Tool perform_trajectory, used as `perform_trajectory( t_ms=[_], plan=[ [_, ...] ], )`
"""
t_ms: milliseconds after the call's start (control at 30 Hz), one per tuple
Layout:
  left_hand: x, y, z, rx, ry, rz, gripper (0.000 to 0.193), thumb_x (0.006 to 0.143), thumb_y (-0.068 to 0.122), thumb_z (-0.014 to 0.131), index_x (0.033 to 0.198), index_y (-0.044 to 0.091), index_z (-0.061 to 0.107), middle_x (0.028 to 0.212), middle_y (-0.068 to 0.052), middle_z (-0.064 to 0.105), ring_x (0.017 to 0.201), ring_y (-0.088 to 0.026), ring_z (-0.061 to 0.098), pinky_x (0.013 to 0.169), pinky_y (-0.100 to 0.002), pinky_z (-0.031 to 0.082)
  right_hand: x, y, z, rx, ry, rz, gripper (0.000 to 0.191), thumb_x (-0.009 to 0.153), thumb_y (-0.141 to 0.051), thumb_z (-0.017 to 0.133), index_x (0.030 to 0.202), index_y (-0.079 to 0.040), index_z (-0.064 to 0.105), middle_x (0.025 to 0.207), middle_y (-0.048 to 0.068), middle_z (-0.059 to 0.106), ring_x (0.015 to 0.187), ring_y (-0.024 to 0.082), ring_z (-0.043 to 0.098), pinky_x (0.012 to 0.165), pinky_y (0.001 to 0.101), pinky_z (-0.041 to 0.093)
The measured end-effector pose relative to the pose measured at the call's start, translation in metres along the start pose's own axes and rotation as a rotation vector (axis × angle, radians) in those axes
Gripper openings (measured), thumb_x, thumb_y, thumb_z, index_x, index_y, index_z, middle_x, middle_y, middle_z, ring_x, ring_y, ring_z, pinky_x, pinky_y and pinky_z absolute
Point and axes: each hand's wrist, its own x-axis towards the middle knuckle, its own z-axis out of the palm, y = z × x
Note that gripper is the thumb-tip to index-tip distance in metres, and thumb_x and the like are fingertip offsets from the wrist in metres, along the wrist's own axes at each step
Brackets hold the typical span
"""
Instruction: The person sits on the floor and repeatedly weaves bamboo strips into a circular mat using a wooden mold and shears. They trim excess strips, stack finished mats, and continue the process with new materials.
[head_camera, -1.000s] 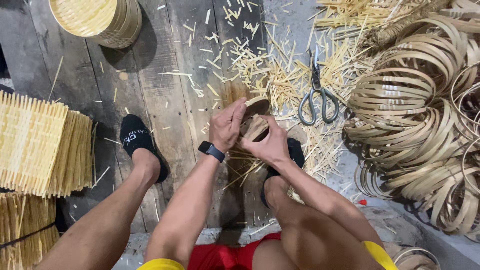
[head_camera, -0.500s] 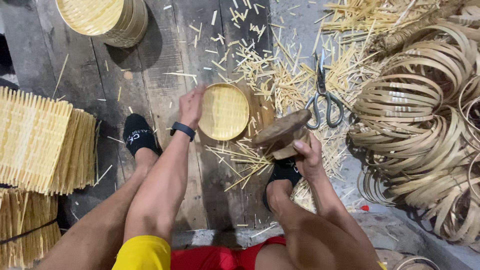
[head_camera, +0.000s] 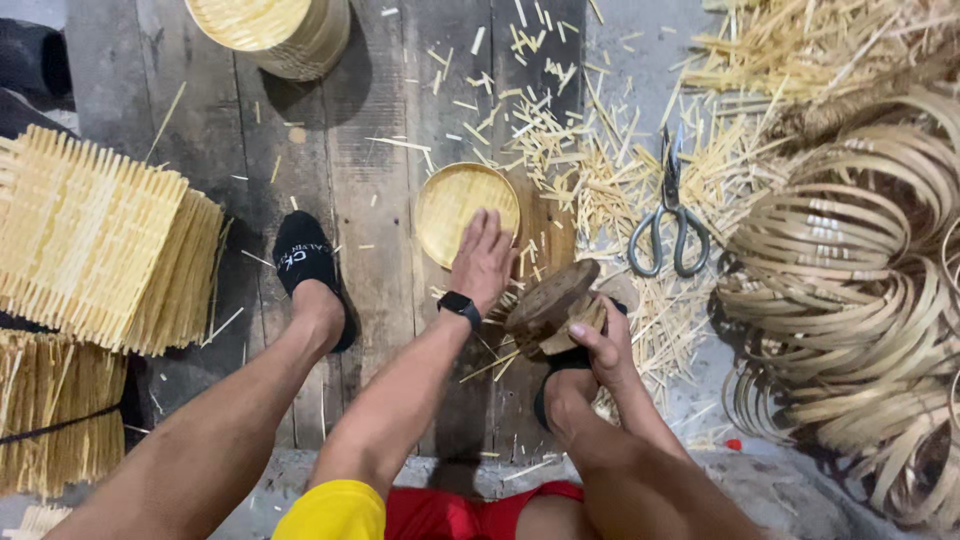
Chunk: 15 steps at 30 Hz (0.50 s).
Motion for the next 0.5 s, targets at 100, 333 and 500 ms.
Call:
perform_trajectory(
  t_ms=[100,333,500],
  plan=[
    [-0.01,-0.031,-0.003,0.04,-0.007,0.095,0.034,0.099,0.008,0.057,0.132,0.013,0.063,0.151,-0.009,0.057,0.148,-0.027,0.044,0.126,-0.042,0.033,-0.002,0.0,0.002,-0.038,-0.007,-0.023,0.064,0.074,-0.039,0.07,0.117,0.007,0.063,0.102,0.01,0.068,0.094,0.018,0.062,0.085,0.0314,0.05],
    [0.064,-0.172,-0.127,0.018,-0.005,0.11,0.02,0.103,0.005,0.061,0.122,0.01,0.066,0.124,-0.009,0.071,0.12,-0.026,0.066,0.106,-0.04,0.055,-0.001,0.015,0.005,0.223,-0.012,0.096,0.071,0.076,-0.032,0.07,0.135,0.006,0.055,0.106,0.01,0.065,0.093,0.02,0.061,0.085,0.0324,0.048],
    [0.137,-0.237,-0.223,0.205,0.473,0.191,0.02,0.095,0.001,0.061,0.11,0.006,0.073,0.122,-0.014,0.073,0.12,-0.036,0.065,0.103,-0.045,0.054,0.004,0.022,0.008,0.309,-0.052,0.049,0.074,0.076,-0.028,0.068,0.139,0.008,0.051,0.119,0.016,0.066,0.106,0.024,0.064,0.095,0.0357,0.049]
  ],
)
